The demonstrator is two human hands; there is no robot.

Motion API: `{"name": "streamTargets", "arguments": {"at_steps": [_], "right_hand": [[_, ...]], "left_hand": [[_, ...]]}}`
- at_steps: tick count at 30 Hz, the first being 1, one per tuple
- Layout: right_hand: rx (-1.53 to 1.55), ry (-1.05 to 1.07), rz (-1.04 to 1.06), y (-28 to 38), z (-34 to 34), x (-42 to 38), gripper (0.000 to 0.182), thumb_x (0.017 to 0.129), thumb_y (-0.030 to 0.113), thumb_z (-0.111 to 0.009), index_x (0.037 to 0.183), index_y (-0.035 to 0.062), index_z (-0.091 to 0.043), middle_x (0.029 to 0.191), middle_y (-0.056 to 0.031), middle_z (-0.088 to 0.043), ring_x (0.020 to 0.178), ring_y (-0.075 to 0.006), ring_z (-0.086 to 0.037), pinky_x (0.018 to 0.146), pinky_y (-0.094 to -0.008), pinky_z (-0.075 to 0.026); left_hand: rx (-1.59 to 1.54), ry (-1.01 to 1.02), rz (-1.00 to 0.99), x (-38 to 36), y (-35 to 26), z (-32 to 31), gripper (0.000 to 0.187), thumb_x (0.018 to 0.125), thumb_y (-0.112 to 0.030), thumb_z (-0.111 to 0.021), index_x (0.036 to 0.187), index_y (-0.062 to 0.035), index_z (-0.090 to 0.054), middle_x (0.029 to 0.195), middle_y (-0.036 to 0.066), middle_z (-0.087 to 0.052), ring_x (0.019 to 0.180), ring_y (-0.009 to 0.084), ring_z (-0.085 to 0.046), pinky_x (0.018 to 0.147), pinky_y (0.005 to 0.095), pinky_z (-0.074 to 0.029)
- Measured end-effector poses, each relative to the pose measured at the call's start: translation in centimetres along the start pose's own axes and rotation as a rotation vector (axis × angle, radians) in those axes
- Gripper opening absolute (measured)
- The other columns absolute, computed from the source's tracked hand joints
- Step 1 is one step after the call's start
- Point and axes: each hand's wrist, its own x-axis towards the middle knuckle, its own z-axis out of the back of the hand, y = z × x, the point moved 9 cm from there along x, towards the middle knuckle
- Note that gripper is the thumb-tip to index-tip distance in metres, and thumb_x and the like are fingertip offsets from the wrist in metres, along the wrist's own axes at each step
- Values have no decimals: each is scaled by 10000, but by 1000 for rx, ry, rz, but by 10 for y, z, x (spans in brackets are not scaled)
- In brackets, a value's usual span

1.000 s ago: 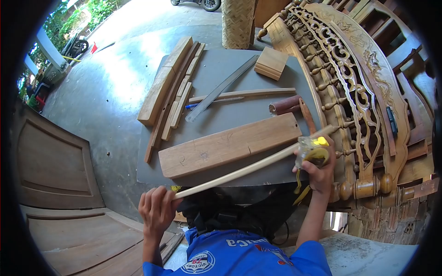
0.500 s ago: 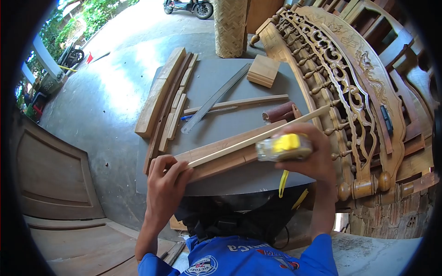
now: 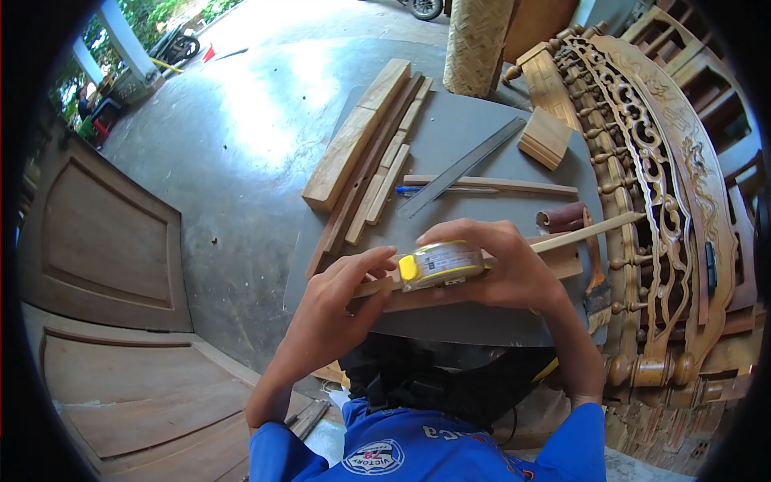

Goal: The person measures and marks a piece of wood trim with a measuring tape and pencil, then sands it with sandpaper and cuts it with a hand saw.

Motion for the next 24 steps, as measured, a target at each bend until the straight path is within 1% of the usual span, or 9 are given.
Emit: {"name": "streamTargets", "arguments": {"at_steps": [2, 5, 8, 10, 13, 16, 19, 22, 24], "right_hand": [[-19, -2, -11, -2, 0, 0, 503, 627, 88, -756, 1092, 73, -564, 989, -119, -639, 919, -258, -628, 803, -345, -493], [-56, -13, -37, -4, 0, 0, 536, 589, 96, -809, 1071, 68, -577, 982, -99, -645, 914, -214, -630, 798, -317, -495], [-8, -20, -20, -6, -2, 0, 502, 626, 85, -767, 1092, 75, -580, 1014, -104, -640, 926, -247, -626, 818, -345, -492], [-5, -11, -16, -6, -2, 0, 501, 621, 71, -765, 1089, 76, -583, 1019, -101, -639, 938, -248, -622, 829, -347, -489], [-15, -14, -22, -6, -2, -2, 497, 617, 54, -761, 1081, 74, -586, 1023, -99, -638, 951, -249, -617, 840, -349, -484], [-46, -46, 4, -5, 1, -5, 497, 597, 64, -789, 1054, 69, -593, 996, -96, -644, 925, -222, -625, 817, -328, -488], [-36, -74, 46, -5, 3, -7, 497, 590, 71, -802, 1041, 68, -594, 985, -95, -647, 916, -214, -630, 804, -320, -492], [27, -74, 55, -10, 3, -9, 505, 600, 49, -772, 1069, 75, -586, 1020, -98, -639, 945, -242, -621, 828, -342, -489], [40, -75, 54, -10, 3, -10, 514, 606, 37, -758, 1086, 78, -576, 1032, -99, -635, 958, -257, -616, 837, -355, -488]], "left_hand": [[-61, 3, 37, 1, 6, 1, 369, 806, 7, -581, 1170, -43, -542, 939, 124, -639, 820, 202, -627, 753, 312, -519], [-82, 41, 75, 6, 11, -1, 351, 832, -10, -562, 1181, -40, -539, 954, 145, -647, 823, 205, -631, 750, 320, -517], [-54, 89, 116, 11, 12, -5, 325, 840, -26, -562, 1165, -33, -553, 966, 154, -647, 828, 203, -632, 725, 322, -518], [-61, 103, 126, 12, 14, -7, 314, 840, -34, -567, 1154, -34, -566, 967, 154, -648, 824, 199, -633, 702, 321, -519], [-158, 146, 205, 11, 25, -9, 317, 839, -61, -583, 1155, -41, -573, 987, 143, -645, 816, 187, -618, 678, 300, -505], [-147, 184, 205, 11, 23, -12, 290, 855, -136, -581, 1117, -14, -557, 992, 143, -633, 844, 226, -599, 764, 346, -473], [-83, 156, 144, 11, 18, -13, 321, 857, -167, -593, 1147, -34, -558, 964, 123, -637, 834, 218, -591, 759, 327, -471], [-228, 138, 157, 9, 24, -13, 355, 861, -204, -600, 1179, -52, -552, 954, 117, -637, 818, 172, -583, 736, 301, -469], [-337, 179, 232, 9, 27, -15, 378, 859, -223, -605, 1193, -56, -546, 958, 111, -638, 818, 141, -573, 724, 282, -467]]}}
